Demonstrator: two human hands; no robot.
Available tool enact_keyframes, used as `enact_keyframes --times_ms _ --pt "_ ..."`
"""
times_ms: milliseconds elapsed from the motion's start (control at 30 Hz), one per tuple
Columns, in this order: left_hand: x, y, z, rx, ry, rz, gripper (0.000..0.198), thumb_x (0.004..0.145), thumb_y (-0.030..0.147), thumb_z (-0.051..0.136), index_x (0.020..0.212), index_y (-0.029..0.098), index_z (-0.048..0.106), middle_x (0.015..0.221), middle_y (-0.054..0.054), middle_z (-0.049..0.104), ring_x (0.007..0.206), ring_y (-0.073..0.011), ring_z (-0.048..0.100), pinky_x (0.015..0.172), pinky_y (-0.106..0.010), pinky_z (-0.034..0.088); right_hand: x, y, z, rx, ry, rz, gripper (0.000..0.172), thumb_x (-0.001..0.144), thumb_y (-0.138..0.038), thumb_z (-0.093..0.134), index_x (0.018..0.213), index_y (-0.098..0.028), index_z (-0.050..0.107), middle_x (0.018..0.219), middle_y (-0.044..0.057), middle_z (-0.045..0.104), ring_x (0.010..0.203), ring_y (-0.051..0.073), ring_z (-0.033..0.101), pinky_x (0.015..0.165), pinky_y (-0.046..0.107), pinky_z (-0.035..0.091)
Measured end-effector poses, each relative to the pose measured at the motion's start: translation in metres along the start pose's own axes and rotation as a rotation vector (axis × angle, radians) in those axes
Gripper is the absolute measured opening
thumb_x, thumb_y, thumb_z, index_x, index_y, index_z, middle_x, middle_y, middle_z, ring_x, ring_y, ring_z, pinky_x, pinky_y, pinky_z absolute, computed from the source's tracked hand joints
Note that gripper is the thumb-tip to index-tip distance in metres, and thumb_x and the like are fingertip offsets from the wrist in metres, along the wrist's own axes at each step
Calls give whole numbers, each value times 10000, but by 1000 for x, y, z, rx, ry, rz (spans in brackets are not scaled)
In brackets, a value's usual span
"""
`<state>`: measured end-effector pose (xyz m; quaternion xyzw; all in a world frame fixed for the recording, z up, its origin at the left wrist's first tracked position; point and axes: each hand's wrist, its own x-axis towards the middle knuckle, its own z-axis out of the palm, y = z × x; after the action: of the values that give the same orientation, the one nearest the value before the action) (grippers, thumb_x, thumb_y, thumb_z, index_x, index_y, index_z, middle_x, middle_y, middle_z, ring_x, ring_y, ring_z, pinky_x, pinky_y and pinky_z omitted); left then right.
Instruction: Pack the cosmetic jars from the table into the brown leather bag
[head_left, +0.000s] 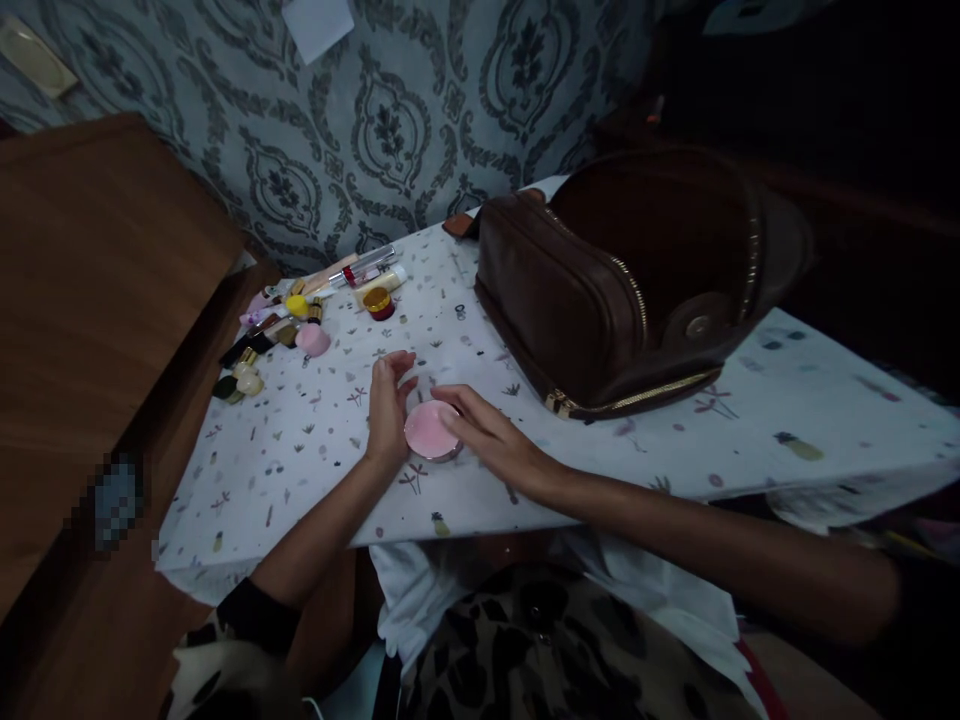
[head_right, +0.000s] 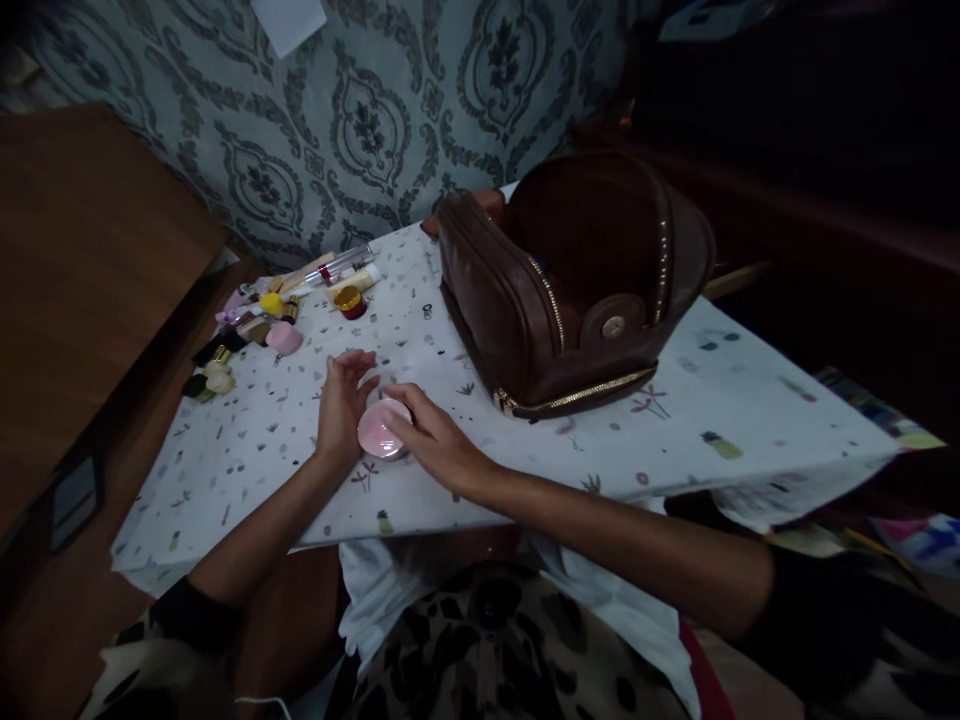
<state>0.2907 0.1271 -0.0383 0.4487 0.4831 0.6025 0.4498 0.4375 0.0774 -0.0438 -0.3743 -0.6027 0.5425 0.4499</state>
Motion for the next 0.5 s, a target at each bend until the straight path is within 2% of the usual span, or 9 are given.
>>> enact_keyframes --times_ms 133,267,367,500 --pt "4 0 5 -57 -19 -28 470 924 664 457 996 215 571 1138 -91 644 1143 -205 590 913 -332 456 -13 1 -4 -382 -42 -197 542 816 -243 650 1332 -213 486 1283 110 565 1198 279 525 1036 467 450" --pt "3 2 8 -88 -34 -53 467 940 654 426 965 212 575 1072 -83 666 1088 -204 607 868 -321 461 -9 7 -2 -695 -56 -269 676 745 -246 728 1371 -185 479 1251 151 561 1155 333 506 981 522 466" --pt "0 6 7 -118 -66 -97 450 972 614 382 917 212 575 1023 -73 674 1072 -197 617 845 -306 474 -4 9 -3 -707 -75 -256 656 705 -282 786 1304 -181 538 1198 143 596 1116 334 522 957 508 471" --pt "-7 14 9 -180 -89 -182 457 985 606 357 914 212 576 1043 -72 681 1110 -204 620 848 -308 488 -1 5 -8 -515 -11 -182 591 683 -286 803 1223 -185 583 1186 116 630 1113 306 556 972 472 460"
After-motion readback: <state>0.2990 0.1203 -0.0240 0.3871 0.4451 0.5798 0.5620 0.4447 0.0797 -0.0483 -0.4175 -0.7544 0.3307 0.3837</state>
